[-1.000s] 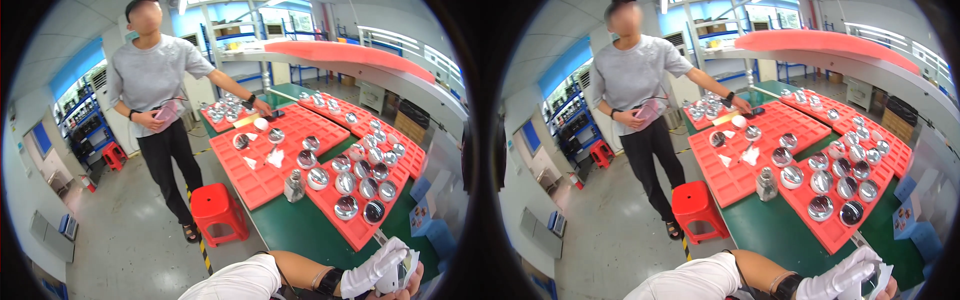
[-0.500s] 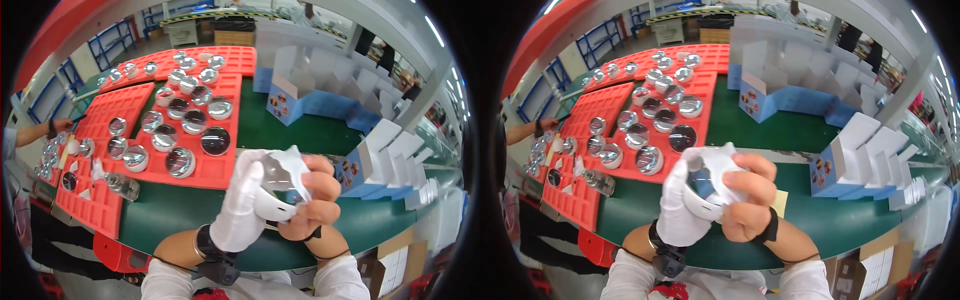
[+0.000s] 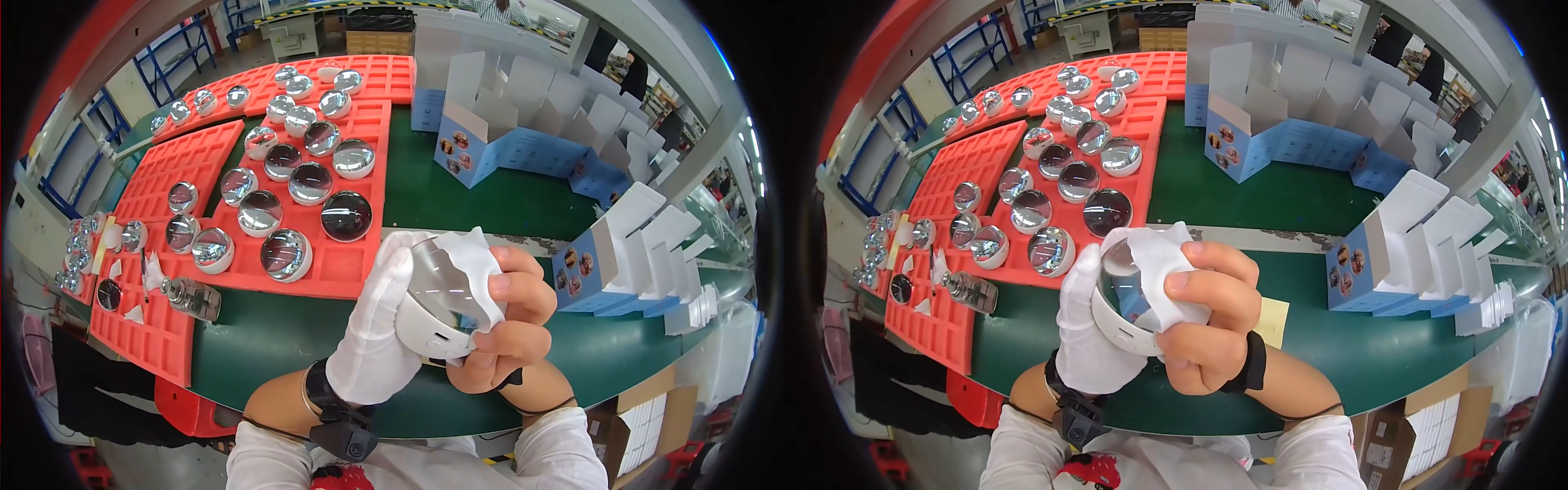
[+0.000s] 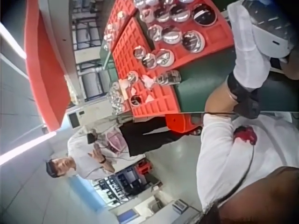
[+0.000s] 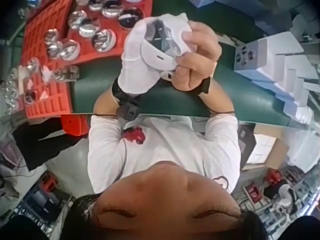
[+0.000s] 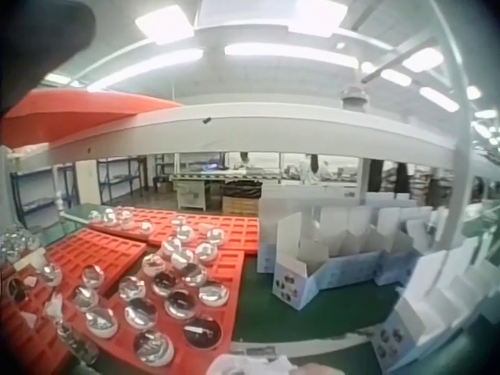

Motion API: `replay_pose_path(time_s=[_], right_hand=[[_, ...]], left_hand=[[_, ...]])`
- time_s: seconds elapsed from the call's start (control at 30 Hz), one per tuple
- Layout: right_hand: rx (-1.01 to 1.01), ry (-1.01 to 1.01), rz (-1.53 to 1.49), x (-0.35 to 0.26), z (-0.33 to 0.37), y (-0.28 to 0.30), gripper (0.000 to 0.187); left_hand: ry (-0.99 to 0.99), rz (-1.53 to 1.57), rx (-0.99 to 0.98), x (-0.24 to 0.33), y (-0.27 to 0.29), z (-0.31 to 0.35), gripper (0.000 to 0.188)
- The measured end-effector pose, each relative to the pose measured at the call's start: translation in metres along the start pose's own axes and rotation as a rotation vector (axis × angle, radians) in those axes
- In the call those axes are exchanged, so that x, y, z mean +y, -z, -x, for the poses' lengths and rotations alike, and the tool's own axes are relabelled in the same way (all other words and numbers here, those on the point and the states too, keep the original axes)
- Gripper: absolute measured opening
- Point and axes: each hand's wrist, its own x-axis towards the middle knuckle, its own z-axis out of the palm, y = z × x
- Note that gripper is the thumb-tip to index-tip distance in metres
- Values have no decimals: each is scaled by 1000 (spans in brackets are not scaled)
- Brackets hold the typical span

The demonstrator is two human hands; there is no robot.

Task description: The person wipes a camera with a cloth, dips the cloth into a bottle, and wipes the camera again before repeating the process with a second camera.

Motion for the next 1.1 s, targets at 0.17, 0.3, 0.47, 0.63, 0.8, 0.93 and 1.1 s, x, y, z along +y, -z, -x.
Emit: replay_pose_path(time_s=[0.17,0.3,0.47,0.63,0.8,0.93,1.1], right_hand=[[30,121,28,6,6,-1,12],[87,120,-15,5,9,-3,11],[79,74,-36,2,14,1,16],[33,34,-37,4,13,6,22],[134,-28,-125,5,14,-1,24],[113,-56,-120,3,14,1,21],[-22,-10,15,-1,8,12,17]], left_hand=[[-74,-111,9,-3,-7,3,35],[-145,-197,25,-10,-3,3,34],[-91,-131,35,-10,-2,3,33],[-78,-121,53,-11,-2,2,33],[-66,-90,26,-9,1,0,32],[-19,-31,20,-11,4,-2,32],[-44,-49,19,-13,-1,1,32]])
